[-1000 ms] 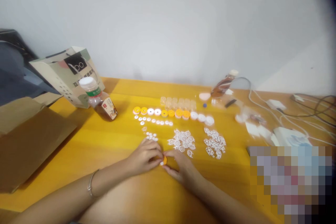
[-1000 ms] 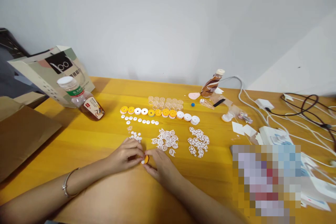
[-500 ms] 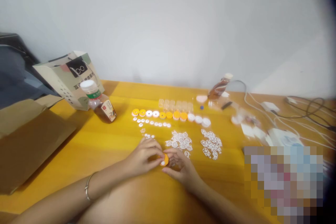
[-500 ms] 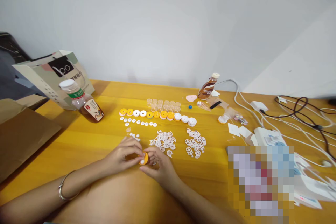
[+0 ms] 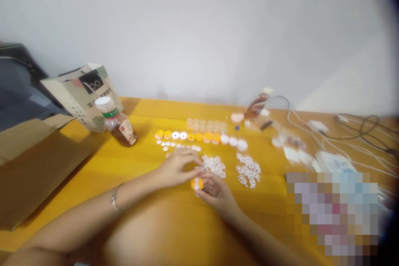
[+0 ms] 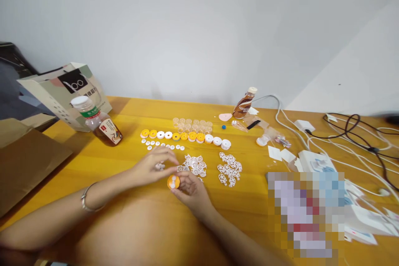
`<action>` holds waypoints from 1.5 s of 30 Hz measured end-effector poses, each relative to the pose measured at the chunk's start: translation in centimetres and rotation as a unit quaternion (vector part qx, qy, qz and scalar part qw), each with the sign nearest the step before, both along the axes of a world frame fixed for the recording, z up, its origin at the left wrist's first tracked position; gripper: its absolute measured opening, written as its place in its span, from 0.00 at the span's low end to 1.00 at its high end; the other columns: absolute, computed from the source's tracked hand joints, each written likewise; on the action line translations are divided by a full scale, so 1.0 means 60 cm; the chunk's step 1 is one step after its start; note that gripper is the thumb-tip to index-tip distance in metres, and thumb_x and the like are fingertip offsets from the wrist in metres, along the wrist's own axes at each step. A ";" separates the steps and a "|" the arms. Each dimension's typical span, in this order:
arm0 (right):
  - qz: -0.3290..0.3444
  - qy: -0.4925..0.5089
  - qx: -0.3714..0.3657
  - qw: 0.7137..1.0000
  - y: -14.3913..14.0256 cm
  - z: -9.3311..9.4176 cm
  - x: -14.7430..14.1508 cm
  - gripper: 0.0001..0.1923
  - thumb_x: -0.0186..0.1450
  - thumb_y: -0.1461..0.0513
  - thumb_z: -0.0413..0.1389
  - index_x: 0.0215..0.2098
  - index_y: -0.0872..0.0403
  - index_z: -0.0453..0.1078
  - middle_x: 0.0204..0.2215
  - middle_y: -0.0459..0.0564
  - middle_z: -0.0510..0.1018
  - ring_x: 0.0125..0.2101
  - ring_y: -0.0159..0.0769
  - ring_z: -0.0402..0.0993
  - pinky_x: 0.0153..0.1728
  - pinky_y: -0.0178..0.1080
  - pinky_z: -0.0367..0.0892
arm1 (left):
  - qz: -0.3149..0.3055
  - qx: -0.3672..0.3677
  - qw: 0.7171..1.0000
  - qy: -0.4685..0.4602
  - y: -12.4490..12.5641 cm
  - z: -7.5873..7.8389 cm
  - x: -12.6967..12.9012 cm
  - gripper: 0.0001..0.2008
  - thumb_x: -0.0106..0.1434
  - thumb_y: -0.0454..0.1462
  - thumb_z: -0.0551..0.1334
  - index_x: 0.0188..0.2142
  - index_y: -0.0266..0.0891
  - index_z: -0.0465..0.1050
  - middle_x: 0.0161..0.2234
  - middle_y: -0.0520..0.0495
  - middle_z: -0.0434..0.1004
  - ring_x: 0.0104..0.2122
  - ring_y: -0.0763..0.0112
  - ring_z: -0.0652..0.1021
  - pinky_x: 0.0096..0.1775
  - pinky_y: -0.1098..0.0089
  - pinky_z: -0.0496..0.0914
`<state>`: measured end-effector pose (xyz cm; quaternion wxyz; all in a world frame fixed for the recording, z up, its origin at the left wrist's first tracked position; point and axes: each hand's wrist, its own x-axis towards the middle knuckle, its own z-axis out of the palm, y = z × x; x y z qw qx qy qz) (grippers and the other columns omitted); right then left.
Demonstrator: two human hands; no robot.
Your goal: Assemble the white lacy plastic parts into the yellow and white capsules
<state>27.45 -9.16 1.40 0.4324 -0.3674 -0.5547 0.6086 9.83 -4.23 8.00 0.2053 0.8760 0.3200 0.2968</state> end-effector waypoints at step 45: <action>-0.058 -0.006 -0.003 0.998 -0.001 -0.006 0.005 0.18 0.54 0.60 0.62 0.43 0.50 0.69 0.32 0.47 0.78 0.34 0.35 0.75 0.40 0.41 0.72 | -0.040 -0.533 0.752 -0.386 -0.008 -0.079 -0.034 0.17 0.58 0.37 0.61 0.48 0.41 0.67 0.41 0.44 0.73 0.41 0.70 0.72 0.41 0.71 0.66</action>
